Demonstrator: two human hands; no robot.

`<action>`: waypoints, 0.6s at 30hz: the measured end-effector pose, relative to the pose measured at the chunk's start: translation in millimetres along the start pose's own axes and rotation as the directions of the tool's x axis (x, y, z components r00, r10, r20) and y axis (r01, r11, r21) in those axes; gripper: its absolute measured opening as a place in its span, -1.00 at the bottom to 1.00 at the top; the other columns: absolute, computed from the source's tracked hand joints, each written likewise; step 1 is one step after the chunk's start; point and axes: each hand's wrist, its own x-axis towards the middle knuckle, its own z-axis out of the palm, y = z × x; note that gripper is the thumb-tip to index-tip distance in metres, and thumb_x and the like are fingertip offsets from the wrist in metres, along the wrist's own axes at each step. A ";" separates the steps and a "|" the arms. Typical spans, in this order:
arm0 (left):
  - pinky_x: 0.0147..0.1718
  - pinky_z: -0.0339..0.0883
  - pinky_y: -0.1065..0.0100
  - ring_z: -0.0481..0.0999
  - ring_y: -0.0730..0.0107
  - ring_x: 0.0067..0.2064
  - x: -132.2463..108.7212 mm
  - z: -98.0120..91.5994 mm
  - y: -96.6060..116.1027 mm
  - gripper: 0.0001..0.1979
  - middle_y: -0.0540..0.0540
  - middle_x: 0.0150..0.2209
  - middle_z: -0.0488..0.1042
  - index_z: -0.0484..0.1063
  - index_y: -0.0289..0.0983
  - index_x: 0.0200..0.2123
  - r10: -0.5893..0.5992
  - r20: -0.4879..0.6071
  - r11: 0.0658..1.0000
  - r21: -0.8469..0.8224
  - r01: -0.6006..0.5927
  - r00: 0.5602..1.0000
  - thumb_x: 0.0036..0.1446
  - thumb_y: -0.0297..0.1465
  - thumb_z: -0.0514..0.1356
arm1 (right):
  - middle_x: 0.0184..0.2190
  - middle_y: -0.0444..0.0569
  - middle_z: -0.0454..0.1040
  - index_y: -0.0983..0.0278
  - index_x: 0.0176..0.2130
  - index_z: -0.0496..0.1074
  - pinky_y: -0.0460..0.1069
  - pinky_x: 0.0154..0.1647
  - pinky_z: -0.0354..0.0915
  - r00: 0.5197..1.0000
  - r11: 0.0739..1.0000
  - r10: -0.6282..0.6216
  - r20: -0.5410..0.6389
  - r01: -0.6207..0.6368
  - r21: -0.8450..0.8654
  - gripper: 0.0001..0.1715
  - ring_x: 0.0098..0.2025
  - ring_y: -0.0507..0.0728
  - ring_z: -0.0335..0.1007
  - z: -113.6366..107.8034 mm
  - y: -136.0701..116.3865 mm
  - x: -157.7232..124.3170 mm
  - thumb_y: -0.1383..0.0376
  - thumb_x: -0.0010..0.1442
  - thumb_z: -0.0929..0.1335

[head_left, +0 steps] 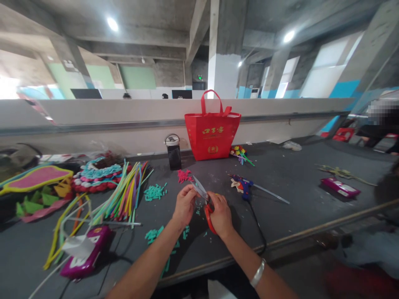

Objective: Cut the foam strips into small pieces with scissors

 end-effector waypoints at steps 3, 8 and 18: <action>-0.38 0.29 0.45 0.40 0.51 -0.47 1.9 -2.1 -2.4 -0.86 0.03 -0.52 0.43 0.43 -0.31 -0.49 0.023 0.006 1.000 -0.005 -0.023 1.000 -0.12 -0.39 0.32 | -0.20 -0.02 0.46 0.21 -0.01 0.37 0.03 -0.09 0.30 1.000 1.000 0.001 0.002 -0.001 0.009 -0.47 -0.11 0.16 0.33 1.0 0.6 -0.7 0.51 0.01 0.30; -0.34 0.29 0.44 0.40 0.51 -0.44 3.2 -3.5 -2.3 -0.87 0.02 -0.51 0.44 0.46 -0.31 -0.48 0.047 0.016 0.999 -0.004 -0.047 0.999 -0.11 -0.39 0.33 | -0.18 -0.02 0.47 0.21 -0.02 0.38 0.02 -0.07 0.30 1.000 1.000 0.004 0.003 -0.004 0.024 -0.48 -0.10 0.16 0.34 1.8 1.6 -1.9 0.51 0.02 0.29; -0.35 0.24 0.47 0.37 0.52 -0.45 2.8 -4.0 2.4 -0.89 0.02 -0.54 0.43 0.49 -0.30 -0.49 0.068 0.019 0.997 0.044 -0.069 0.998 -0.10 -0.40 0.34 | -0.25 -0.05 0.49 0.20 -0.06 0.41 -0.02 -0.14 0.31 1.000 1.000 0.021 0.015 -0.021 -0.004 -0.53 -0.19 0.13 0.39 0.3 1.2 -1.7 0.50 0.02 0.29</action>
